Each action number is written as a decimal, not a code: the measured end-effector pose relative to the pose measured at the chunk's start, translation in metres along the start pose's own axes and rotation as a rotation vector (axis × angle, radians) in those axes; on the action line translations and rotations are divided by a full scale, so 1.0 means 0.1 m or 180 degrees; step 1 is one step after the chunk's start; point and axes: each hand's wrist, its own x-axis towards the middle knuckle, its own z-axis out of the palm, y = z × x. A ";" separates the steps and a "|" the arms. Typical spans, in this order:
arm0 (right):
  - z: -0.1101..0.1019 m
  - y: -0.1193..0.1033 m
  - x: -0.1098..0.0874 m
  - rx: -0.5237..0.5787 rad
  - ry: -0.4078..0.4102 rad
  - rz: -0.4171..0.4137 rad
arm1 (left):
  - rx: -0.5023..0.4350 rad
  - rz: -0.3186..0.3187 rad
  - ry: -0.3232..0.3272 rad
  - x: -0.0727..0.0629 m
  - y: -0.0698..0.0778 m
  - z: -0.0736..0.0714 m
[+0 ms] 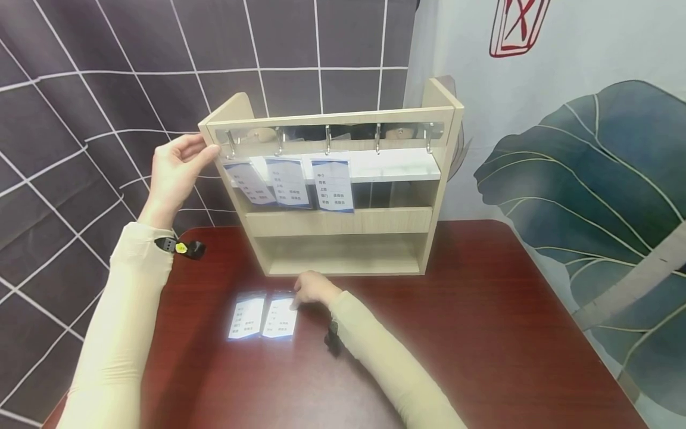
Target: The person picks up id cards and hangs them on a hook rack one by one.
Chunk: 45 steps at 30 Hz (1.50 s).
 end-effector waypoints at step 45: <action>-0.13 0.45 -0.44 0.1376 0.0202 0.0048 | -0.0013 -0.0034 0.0012 0.00 0.00 0.00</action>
